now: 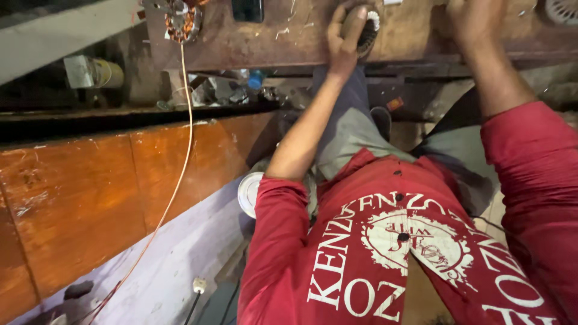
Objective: The person inserts small white plastic spacers into the slots of a cylindrical stator core held in their hands. They repeatedly pick up spacers from the table and place them into the stator, rotating the core as needed to access different slots.
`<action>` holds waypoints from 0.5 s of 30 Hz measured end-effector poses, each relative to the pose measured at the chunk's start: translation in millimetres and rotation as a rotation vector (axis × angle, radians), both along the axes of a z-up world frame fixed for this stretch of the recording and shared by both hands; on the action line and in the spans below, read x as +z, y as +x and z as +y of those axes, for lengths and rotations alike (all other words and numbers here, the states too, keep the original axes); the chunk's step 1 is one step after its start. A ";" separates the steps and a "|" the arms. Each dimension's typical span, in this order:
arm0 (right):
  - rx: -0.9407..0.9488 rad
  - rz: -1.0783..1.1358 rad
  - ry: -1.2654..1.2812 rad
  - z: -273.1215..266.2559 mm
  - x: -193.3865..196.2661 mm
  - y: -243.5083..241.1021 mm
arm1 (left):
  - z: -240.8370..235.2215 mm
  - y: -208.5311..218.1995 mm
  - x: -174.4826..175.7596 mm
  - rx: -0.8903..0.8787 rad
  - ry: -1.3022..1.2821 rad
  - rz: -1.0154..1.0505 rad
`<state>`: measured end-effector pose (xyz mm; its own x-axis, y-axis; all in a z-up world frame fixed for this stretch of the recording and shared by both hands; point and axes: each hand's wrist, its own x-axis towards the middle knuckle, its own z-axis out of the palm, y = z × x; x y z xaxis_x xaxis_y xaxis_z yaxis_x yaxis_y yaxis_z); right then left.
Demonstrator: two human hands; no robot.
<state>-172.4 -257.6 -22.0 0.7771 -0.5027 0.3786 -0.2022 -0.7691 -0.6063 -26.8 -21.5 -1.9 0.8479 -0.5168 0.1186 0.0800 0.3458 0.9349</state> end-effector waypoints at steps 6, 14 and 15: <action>0.322 -0.114 -0.239 29.1 73.5 19.6 | 5.0 4.7 16.2 -0.123 -0.126 0.016; 0.394 0.111 -0.312 59.2 108.4 54.9 | 3.2 11.9 -3.6 -0.050 -0.091 0.107; 0.390 0.111 -0.281 61.4 108.7 54.6 | 4.3 11.1 -7.1 -0.058 -0.105 0.112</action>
<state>-117.8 -196.2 86.7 0.9302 -0.0564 0.3626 0.0820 -0.9311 -0.3553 -15.7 -17.2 -9.0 0.8278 -0.5551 0.0811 0.2040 0.4326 0.8782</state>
